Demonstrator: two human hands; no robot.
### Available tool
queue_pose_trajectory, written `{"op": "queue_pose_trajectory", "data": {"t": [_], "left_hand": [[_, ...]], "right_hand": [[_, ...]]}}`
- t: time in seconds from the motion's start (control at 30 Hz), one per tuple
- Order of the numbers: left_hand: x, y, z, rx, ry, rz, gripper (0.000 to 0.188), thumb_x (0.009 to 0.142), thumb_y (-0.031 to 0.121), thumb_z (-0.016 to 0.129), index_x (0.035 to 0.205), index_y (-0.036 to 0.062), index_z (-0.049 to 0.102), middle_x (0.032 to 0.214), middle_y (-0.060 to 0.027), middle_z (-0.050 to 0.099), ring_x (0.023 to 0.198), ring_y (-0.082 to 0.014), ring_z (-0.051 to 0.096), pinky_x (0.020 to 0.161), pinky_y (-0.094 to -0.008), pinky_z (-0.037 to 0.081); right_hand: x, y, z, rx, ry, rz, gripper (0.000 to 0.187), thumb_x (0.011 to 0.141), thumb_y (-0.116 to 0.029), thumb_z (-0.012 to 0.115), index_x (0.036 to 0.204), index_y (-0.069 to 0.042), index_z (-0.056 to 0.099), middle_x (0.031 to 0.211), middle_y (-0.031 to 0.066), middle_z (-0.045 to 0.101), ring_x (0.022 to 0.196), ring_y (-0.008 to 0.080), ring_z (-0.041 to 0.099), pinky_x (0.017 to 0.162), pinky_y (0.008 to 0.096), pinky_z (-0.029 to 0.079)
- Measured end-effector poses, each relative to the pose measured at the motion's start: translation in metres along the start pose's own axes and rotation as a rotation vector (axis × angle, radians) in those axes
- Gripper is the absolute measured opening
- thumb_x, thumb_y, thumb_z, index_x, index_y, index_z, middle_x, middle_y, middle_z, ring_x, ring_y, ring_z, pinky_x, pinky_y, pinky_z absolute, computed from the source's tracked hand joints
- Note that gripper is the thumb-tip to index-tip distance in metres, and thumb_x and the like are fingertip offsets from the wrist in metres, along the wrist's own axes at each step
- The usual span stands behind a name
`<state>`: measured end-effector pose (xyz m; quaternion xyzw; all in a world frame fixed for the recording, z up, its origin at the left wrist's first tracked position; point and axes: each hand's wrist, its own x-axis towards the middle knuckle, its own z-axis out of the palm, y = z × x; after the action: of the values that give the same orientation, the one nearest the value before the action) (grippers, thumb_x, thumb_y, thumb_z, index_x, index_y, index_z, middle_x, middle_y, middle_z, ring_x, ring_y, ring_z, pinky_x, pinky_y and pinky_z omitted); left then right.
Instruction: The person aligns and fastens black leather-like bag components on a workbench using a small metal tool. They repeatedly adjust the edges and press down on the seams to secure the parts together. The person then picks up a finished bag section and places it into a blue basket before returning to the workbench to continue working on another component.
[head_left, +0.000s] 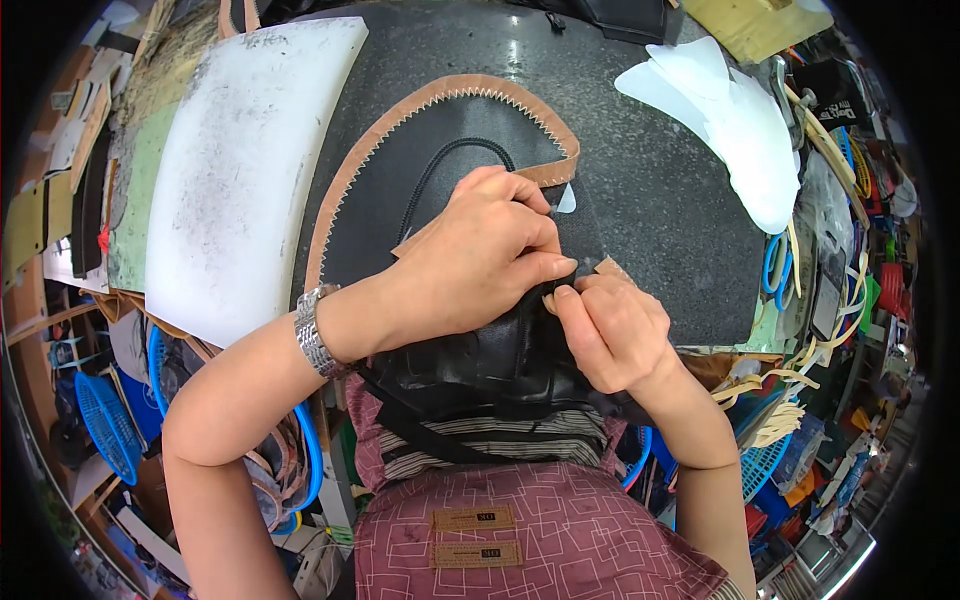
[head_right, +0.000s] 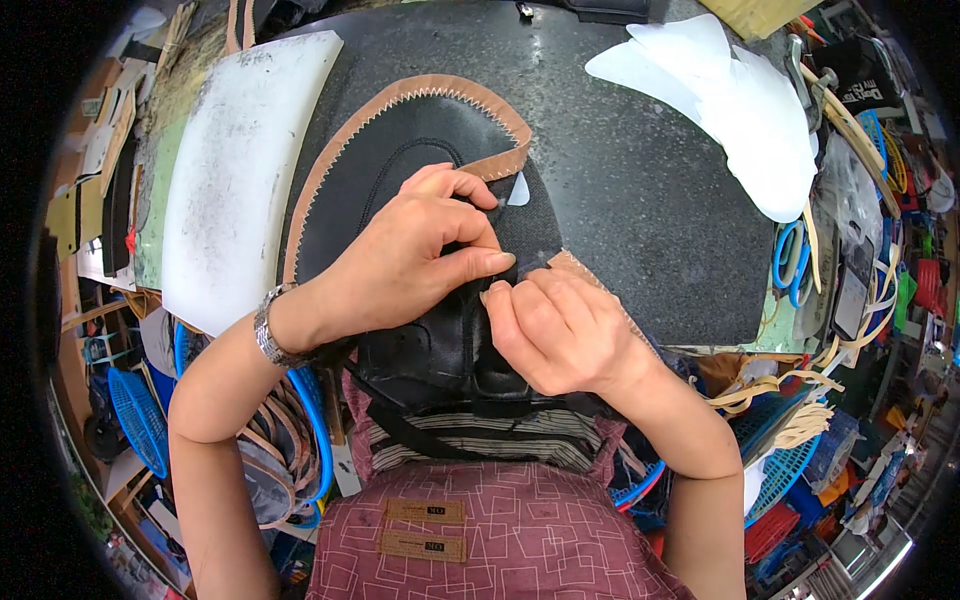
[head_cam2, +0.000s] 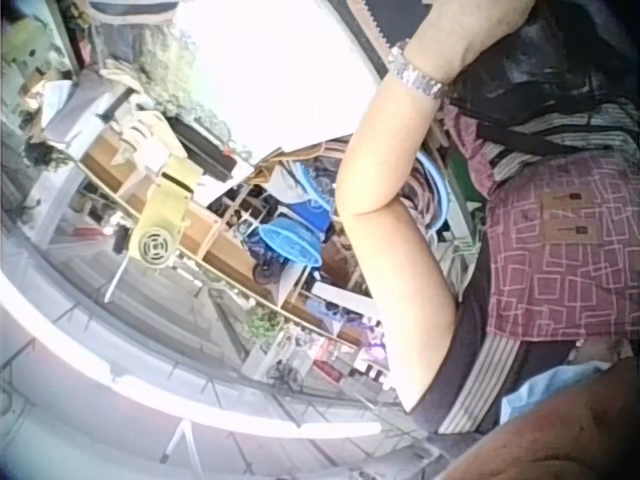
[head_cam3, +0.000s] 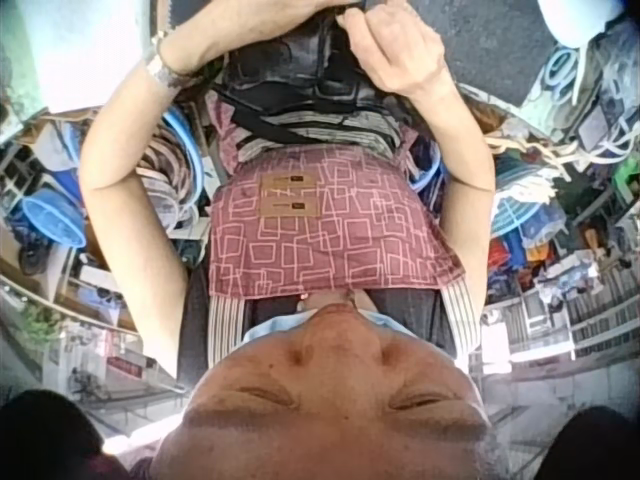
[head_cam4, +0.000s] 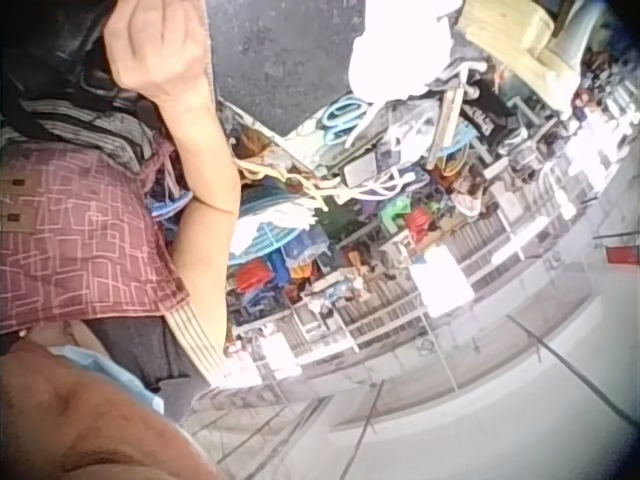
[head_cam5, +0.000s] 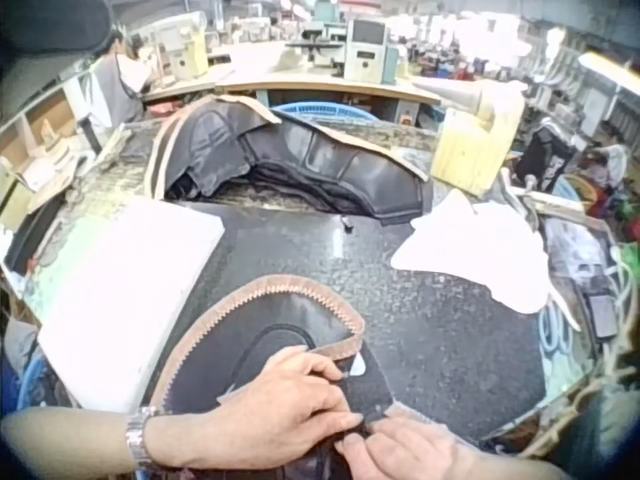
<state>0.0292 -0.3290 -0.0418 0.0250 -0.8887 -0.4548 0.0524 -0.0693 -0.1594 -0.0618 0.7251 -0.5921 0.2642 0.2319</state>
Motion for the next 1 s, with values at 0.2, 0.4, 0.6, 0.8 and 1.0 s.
{"op": "queue_pose_trajectory", "data": {"t": [0.2,0.4,0.6,0.8,1.0], "left_hand": [[0.001,-0.003,0.001,0.002,0.028,0.037,0.017,0.079,0.018,0.068,0.076,0.0022,0.065,0.099,-0.0144,0.056,0.099,-0.0281,0.049,0.090,-0.0384,0.036],[-0.001,-0.005,0.009,0.044,0.014,0.082,0.012,0.079,0.012,0.066,0.075,0.0024,0.061,0.095,-0.0140,0.056,0.102,-0.0283,0.049,0.098,-0.0423,0.031],[-0.001,-0.004,0.008,0.025,0.032,0.095,0.013,0.079,0.013,0.066,0.075,0.0021,0.060,0.093,-0.0147,0.055,0.103,-0.0288,0.049,0.098,-0.0428,0.030],[-0.001,0.000,0.004,0.063,0.036,0.090,0.017,0.078,0.016,0.068,0.074,0.0016,0.062,0.096,-0.0153,0.055,0.099,-0.0294,0.048,0.096,-0.0405,0.032],[0.000,-0.001,0.000,0.130,-0.011,0.134,0.016,0.076,0.016,0.069,0.072,0.0021,0.061,0.094,-0.0138,0.054,0.099,-0.0289,0.048,0.096,-0.0406,0.032]], "right_hand": [[0.001,0.000,0.000,-0.003,-0.018,-0.008,0.020,0.067,-0.004,0.064,0.086,0.001,0.060,0.078,0.0064,0.053,0.069,0.0181,0.060,0.058,0.0267,0.053],[-0.002,-0.001,-0.001,0.025,-0.039,-0.101,0.016,0.067,-0.010,0.064,0.081,-0.003,0.061,0.077,0.0054,0.052,0.070,0.0200,0.060,0.060,0.0289,0.053],[-0.005,-0.003,0.001,0.013,-0.031,-0.108,0.014,0.067,-0.012,0.063,0.079,-0.005,0.061,0.076,0.0050,0.050,0.071,0.0205,0.061,0.062,0.0299,0.053],[-0.004,-0.003,0.001,0.001,-0.019,-0.056,0.015,0.068,-0.009,0.063,0.081,-0.003,0.061,0.076,0.0053,0.050,0.071,0.0197,0.060,0.061,0.0285,0.054],[-0.004,-0.002,0.002,-0.005,-0.004,-0.046,0.017,0.067,-0.008,0.063,0.082,-0.001,0.061,0.076,0.0056,0.050,0.070,0.0195,0.060,0.059,0.0276,0.054]]}}
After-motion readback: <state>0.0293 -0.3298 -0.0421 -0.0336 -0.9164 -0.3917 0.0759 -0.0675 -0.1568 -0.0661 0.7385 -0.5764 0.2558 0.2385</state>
